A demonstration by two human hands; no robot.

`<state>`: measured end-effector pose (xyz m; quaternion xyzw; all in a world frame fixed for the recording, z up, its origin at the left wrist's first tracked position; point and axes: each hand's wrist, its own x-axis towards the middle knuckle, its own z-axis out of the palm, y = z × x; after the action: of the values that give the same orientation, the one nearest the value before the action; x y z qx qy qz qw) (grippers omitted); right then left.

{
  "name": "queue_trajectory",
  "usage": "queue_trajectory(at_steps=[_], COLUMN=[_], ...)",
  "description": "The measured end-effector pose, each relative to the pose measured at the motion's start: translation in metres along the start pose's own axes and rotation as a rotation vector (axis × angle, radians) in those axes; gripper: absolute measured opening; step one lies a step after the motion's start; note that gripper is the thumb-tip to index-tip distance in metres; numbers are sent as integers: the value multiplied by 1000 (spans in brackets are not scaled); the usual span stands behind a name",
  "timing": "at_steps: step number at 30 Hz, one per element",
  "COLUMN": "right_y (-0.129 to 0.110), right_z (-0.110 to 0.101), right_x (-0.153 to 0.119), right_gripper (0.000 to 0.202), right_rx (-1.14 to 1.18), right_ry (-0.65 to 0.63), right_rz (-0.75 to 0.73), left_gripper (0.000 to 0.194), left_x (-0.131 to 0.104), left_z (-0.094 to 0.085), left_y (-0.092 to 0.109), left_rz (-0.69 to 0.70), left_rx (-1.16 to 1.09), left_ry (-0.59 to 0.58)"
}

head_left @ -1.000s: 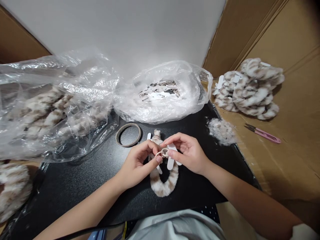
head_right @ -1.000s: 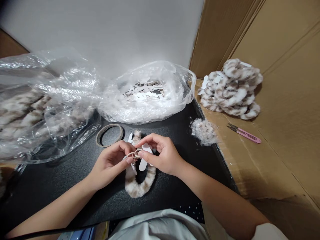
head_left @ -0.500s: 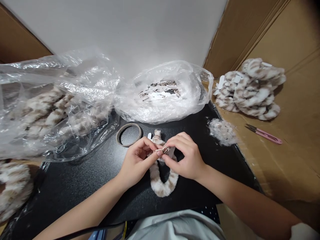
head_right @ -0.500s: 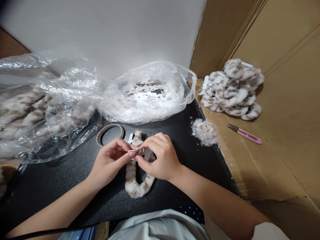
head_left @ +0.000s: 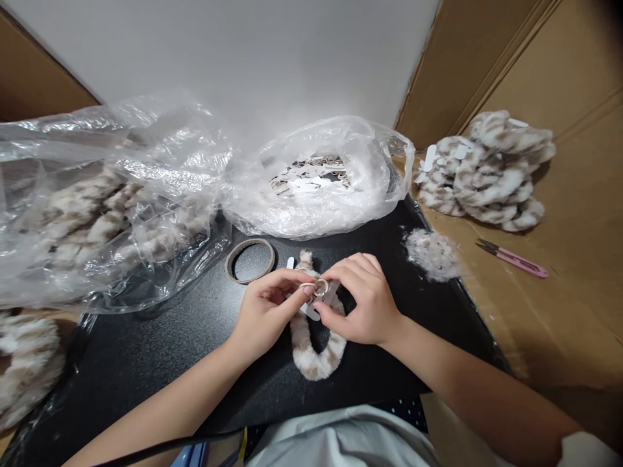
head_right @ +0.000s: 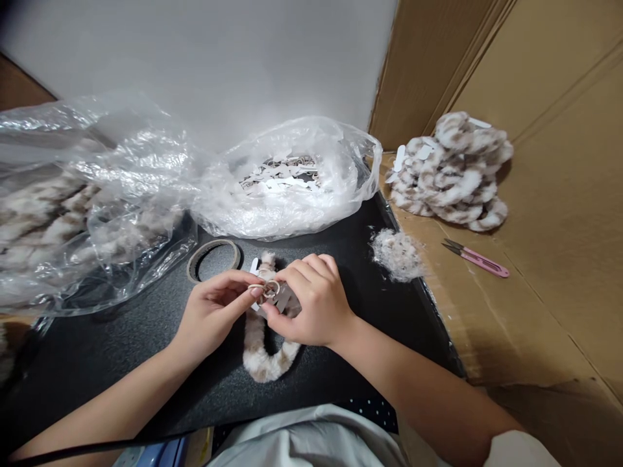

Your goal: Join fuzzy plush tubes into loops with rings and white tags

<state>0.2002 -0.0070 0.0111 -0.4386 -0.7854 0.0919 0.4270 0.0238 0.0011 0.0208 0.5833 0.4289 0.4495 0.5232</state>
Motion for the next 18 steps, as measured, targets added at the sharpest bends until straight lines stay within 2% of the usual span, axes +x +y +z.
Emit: queue_trajectory(at_steps=[5, 13, 18], right_y=[1, 4, 4], right_z=[2, -3, -3], right_x=[1, 2, 2], right_gripper=[9, 8, 9], right_rx=[-17, 148, 223], right_ry=[-37, -142, -185], right_rz=[13, 108, 143], left_gripper=[11, 14, 14], left_x=[-1, 1, 1], left_z=[-2, -5, -3], left_y=[-2, -1, 0], left_rz=[38, 175, 186], left_rx=[64, 226, 225], left_ry=[-38, -86, -101])
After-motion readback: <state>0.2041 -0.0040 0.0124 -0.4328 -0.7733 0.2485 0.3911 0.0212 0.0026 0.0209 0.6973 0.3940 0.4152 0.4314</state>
